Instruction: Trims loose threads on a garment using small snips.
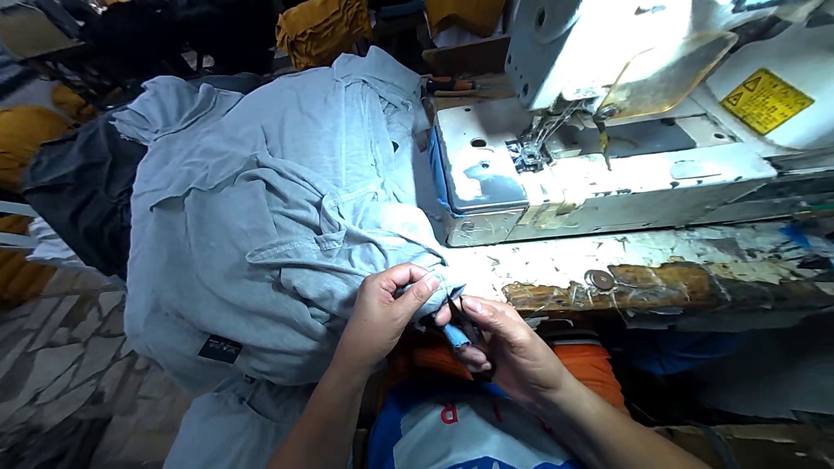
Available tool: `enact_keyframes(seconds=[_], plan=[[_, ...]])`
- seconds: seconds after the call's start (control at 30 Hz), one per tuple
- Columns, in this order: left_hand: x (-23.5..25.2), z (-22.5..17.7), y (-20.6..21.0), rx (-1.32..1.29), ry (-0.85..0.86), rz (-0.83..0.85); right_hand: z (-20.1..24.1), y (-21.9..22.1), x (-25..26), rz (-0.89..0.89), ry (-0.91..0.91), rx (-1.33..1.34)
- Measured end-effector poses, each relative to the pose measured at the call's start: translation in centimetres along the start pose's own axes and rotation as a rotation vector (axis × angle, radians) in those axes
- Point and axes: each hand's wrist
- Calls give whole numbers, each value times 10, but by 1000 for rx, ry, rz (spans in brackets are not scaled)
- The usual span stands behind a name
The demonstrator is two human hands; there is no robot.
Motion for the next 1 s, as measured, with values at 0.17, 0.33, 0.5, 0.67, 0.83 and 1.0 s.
enact_keyframes(seconds=[0.17, 0.33, 0.5, 0.67, 0.83, 1.0], plan=[[-1, -1, 0, -11, 14, -2, -1, 2, 2, -42, 45, 20], [-2, 1, 0, -10, 30, 9, -1, 2, 1, -45, 39, 26], [-2, 3, -1, 17, 55, 34, -2, 2, 2, -66, 36, 34], [-1, 1, 1, 188, 183, 84, -8, -8, -4, 71, -494, -490], [1, 19, 9, 415, 159, -41, 11, 3, -22, 89, -855, -890], [-2, 12, 12, 288, 106, -70, -2, -16, 0, -465, -787, -989]])
Point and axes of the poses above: each hand's wrist, its own x-axis towards the middle knuckle, its own y-axis out of the palm, z = x × y, and after that the axes turned 9 degrees about y, right-handed
